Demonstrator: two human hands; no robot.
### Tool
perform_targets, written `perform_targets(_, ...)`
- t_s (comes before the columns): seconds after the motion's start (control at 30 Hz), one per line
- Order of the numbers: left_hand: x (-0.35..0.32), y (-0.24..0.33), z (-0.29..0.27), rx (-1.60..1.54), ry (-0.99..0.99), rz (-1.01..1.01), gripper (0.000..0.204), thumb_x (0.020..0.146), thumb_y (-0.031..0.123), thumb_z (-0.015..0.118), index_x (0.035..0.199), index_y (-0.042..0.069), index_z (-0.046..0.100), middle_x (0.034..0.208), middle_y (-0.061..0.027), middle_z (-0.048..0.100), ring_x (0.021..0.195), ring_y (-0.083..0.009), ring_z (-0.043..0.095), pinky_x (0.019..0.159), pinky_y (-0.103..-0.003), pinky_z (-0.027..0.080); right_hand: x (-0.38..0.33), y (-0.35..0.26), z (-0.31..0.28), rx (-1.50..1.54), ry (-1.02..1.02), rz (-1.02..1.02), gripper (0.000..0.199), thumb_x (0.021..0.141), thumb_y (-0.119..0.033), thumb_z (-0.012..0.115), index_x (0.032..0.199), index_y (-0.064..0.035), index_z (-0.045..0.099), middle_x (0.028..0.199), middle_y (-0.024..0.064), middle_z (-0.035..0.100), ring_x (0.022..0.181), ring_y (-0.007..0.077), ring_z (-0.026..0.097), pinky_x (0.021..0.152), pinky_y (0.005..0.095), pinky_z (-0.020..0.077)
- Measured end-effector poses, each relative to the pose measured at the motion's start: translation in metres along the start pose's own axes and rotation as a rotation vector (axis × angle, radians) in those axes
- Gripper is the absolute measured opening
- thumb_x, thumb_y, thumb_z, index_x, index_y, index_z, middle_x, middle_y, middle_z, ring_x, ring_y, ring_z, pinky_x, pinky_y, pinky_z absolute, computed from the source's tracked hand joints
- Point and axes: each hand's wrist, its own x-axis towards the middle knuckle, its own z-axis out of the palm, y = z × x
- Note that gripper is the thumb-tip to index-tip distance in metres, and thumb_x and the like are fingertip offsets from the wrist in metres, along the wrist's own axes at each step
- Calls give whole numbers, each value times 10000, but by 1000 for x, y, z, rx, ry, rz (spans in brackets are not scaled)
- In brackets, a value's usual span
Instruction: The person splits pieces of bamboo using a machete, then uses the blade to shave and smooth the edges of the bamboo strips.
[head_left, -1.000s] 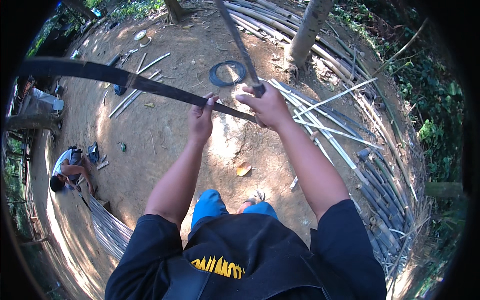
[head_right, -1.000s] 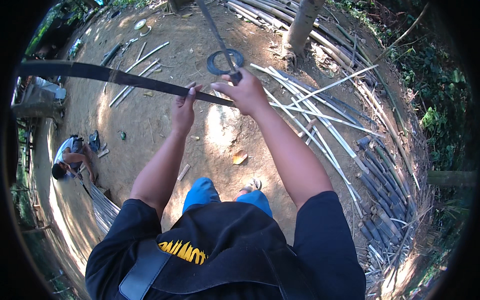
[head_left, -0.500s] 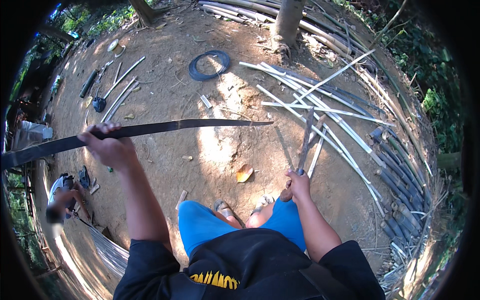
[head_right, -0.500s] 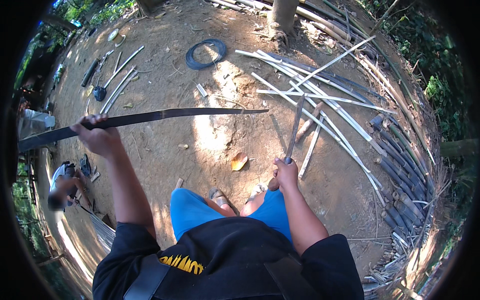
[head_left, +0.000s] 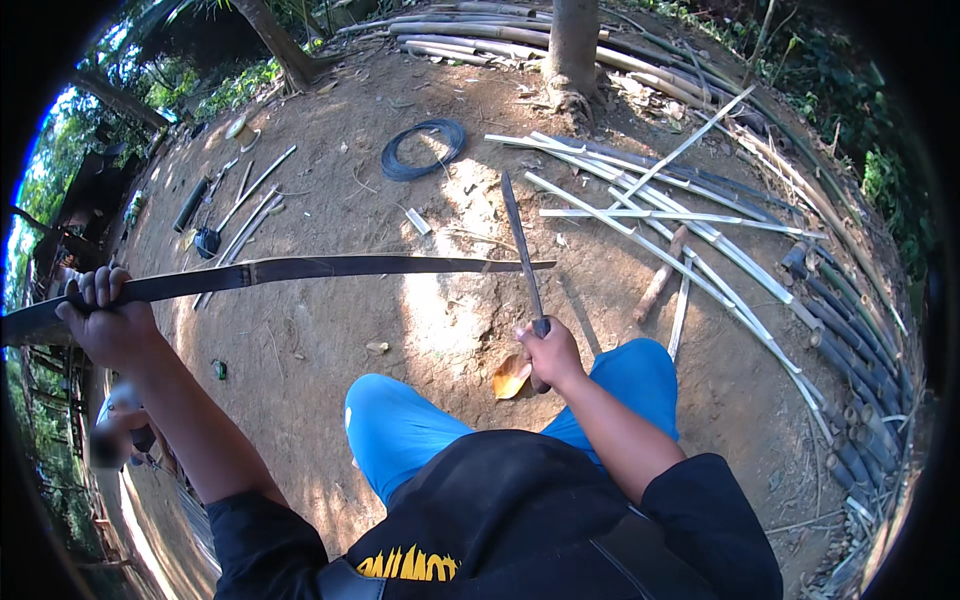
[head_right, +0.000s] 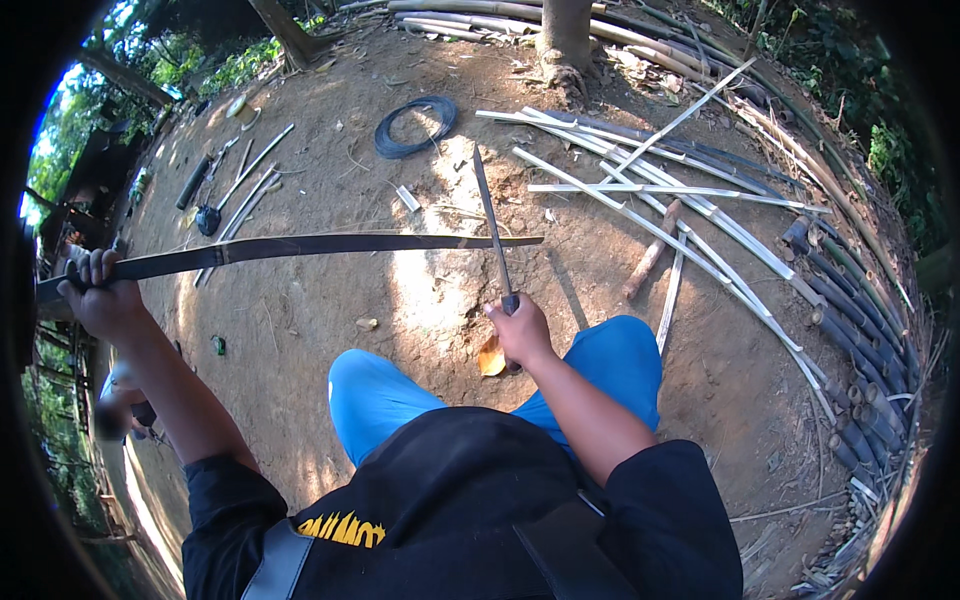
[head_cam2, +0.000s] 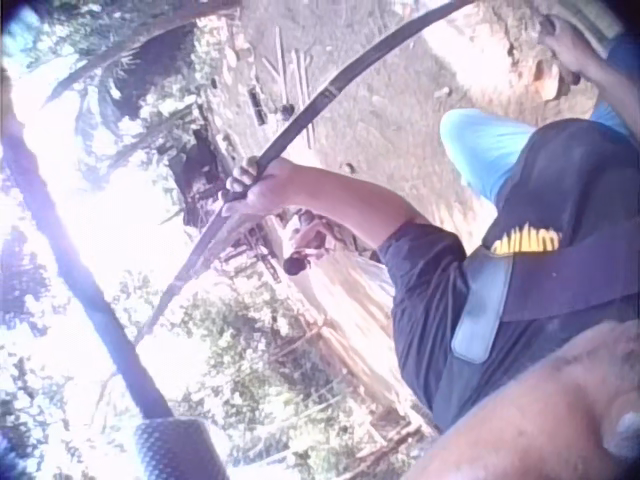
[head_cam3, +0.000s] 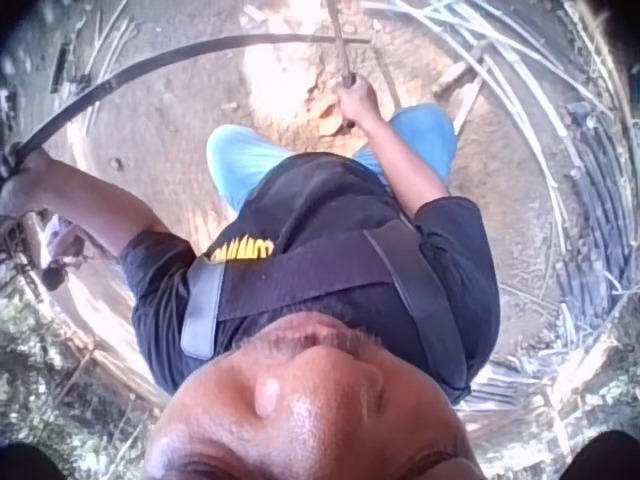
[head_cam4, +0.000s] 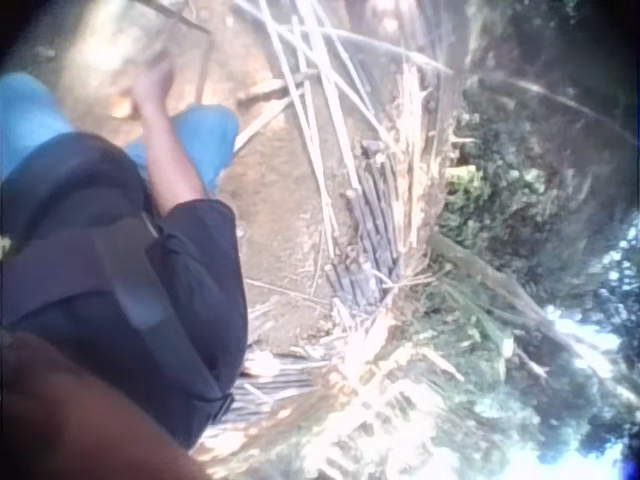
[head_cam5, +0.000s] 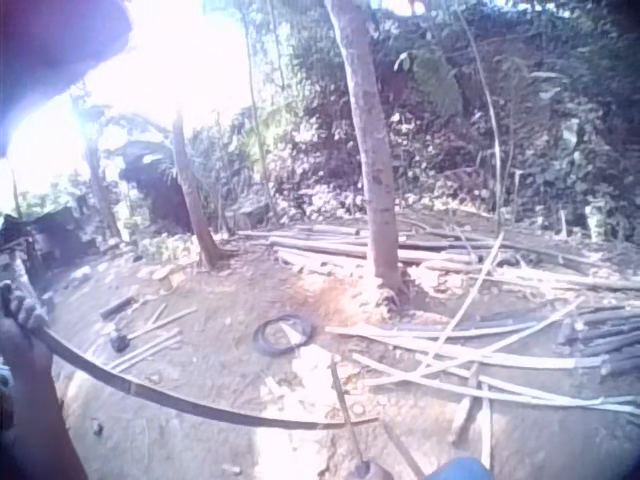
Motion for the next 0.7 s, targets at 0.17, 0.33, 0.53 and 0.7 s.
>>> perform_targets(0.17, -27, -2, 15, -31, 76, 41, 457, 1060, 479, 335, 906, 77, 487, 709, -5, 367, 595, -131, 364, 563, -277, 350, 13, 13, -26, -99, 69, -54, 327, 855, -316, 750, 927, -24, 621, 778, 114, 672, 720, 264, 667, 687, 388, 518)
perform_targets(0.33, -77, -67, 55, 102, 289, 126, 449, 1054, 500, 357, 901, 99, 489, 693, -1, 368, 551, -118, 352, 508, -250, 323, -2, -7, -18, -136, 81, -65, 340, 860, -316, 740, 943, -14, 610, 806, 120, 670, 742, 263, 664, 693, 397, 512)
perform_targets(0.53, -96, -65, 67, 106, 279, 163, 411, 1046, 491, 411, 906, 115, 504, 676, 9, 376, 503, -94, 341, 460, -224, 303, -21, -52, -4, -237, -41, -195, 368, 874, -301, 718, 1021, 9, 584, 787, 157, 647, 727, 310, 643, 703, 413, 501)
perform_targets(0.7, -116, -49, 78, 64, 221, 184, 435, 1048, 467, 413, 876, 84, 528, 671, -1, 415, 484, -95, 368, 449, -228, 304, -58, -110, 23, -239, -237, -431, 268, 891, -232, 691, 980, -23, 550, 795, 191, 649, 760, 397, 647, 673, 481, 487)
